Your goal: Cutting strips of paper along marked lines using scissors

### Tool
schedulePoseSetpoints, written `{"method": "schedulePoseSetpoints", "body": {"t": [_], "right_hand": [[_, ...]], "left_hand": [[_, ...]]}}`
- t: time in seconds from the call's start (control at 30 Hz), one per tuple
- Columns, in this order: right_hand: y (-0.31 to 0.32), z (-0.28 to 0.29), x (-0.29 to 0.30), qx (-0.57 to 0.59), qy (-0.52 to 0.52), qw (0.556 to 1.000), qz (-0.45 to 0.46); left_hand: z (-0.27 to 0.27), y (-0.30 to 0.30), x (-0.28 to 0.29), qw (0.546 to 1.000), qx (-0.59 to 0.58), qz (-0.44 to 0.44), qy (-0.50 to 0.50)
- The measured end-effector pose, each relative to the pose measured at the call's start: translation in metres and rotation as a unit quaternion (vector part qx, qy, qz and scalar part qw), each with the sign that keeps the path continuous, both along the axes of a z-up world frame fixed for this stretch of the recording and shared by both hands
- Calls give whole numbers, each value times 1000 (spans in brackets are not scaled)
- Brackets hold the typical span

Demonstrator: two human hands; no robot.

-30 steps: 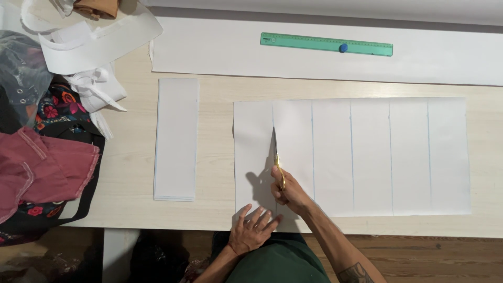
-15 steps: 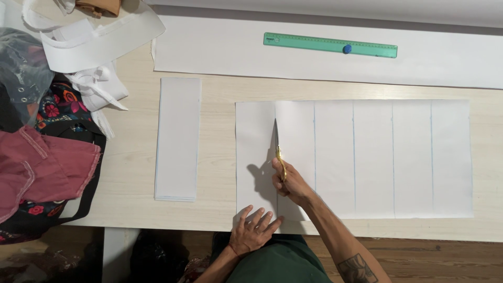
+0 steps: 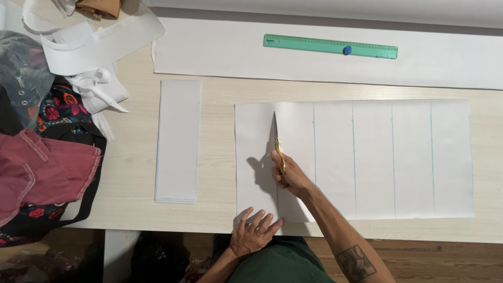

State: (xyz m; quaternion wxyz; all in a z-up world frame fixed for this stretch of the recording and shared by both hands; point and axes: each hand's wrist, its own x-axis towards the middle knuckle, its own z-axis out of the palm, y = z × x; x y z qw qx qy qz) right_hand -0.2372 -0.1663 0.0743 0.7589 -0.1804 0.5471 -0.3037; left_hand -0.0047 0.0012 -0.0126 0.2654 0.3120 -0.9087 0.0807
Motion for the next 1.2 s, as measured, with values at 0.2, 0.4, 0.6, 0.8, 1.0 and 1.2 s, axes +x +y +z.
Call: {"method": "schedulePoseSetpoints", "body": {"t": [0.2, 0.4, 0.6, 0.8, 1.0, 1.2], "right_hand": [[-16, -1, -2, -12, 4, 1000, -1], [-30, -3, -4, -6, 8, 1000, -4], [-42, -6, -6, -17, 8, 1000, 0], [-52, -3, -9, -32, 29, 999, 22], [-58, -3, -13, -47, 22, 999, 5], [5, 1, -42, -141, -1, 989, 53]], "left_hand": [[2, -1, -1, 1000, 7, 2, 8], [-2, 1, 0, 1000, 6, 0, 1], [-1, 1, -2, 1000, -1, 0, 14], [-5, 4, -3, 1000, 14, 9, 18], [4, 2, -1, 1000, 17, 2, 11], [9, -1, 7, 997, 70, -21, -1]]}}
